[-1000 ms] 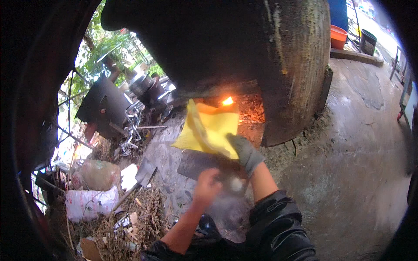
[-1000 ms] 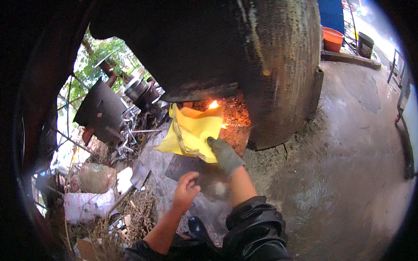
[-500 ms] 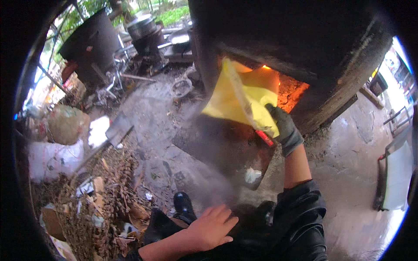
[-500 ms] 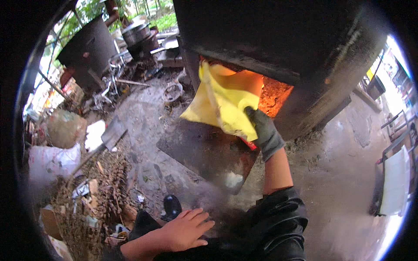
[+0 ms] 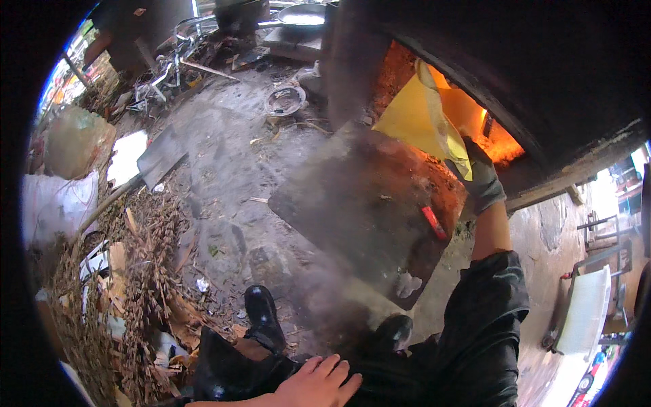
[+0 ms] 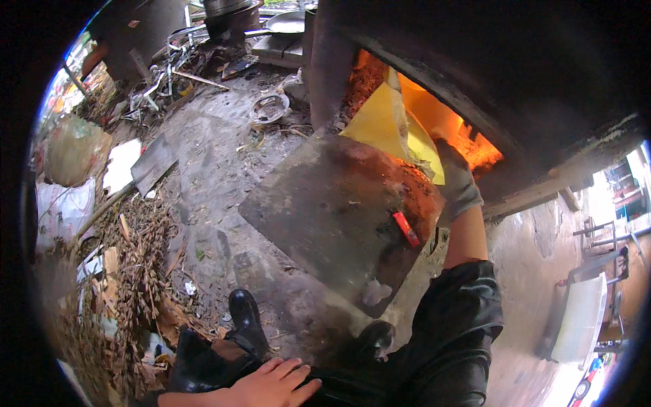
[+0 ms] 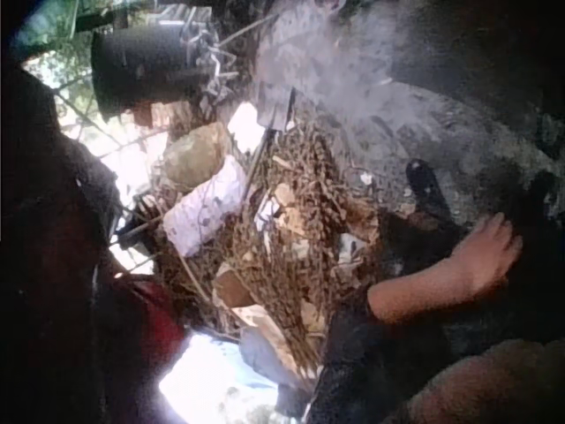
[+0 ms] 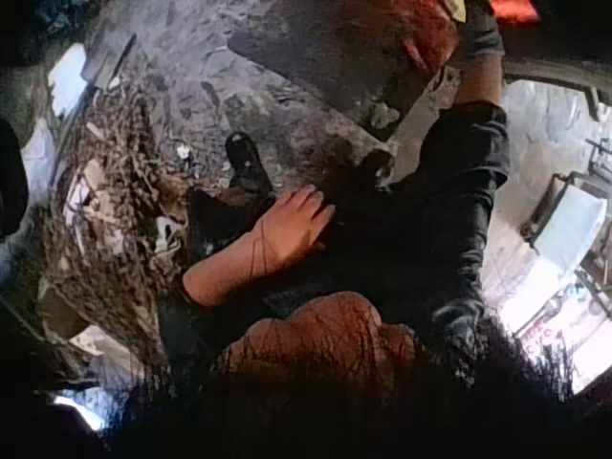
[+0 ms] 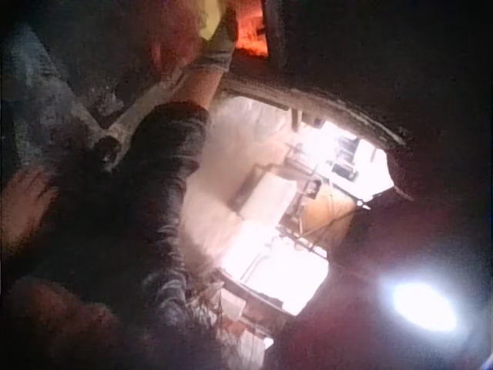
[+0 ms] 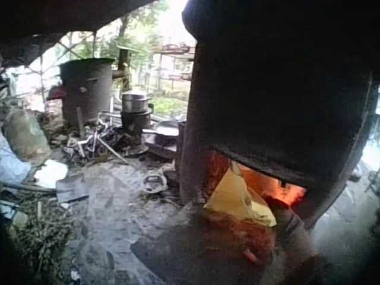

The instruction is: The person lights a yellow paper with a lighter and places it into a metal stove. They then add cardboard pieces and bundles of dried twigs into the stove opening to build and maintain the fire.

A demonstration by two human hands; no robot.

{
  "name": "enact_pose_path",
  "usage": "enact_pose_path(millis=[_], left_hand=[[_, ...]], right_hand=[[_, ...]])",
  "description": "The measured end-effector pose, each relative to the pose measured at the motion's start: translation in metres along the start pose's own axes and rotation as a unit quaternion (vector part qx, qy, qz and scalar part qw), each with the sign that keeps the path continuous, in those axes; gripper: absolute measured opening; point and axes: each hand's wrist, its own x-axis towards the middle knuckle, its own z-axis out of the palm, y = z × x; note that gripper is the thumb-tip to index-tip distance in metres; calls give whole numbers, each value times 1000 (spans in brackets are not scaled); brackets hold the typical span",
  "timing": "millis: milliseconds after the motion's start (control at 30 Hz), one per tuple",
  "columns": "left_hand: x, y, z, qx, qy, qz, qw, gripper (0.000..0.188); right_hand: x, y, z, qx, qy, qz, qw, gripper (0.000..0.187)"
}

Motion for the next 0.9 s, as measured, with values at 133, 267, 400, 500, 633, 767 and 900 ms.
enact_pose_path(millis=[133,267,400,500,633,767,900], left_hand=[[0,-4,-3,-21,13,-49,998,63],[6,-6,-15,-27,-13,-21,999,62],[13,-8,-25,-43,-36,-14,998,63],[19,-11,-27,-18,-34,-14,999,65],[25,-16,-26,26,-24,15,999,65],[30,-20,-29,-8,-73,6,997,64],[39,-22,-31,-18,-93,-3,995,62]], right_hand=[[14,12,13,276,-12,150,949,38],[17,13,17,343,-33,158,925,33],[21,12,19,171,-46,116,977,30],[20,11,31,293,-18,210,933,36],[9,20,49,349,-18,301,887,46],[18,32,66,268,-67,262,925,38],[20,36,74,-332,-203,30,921,40]])
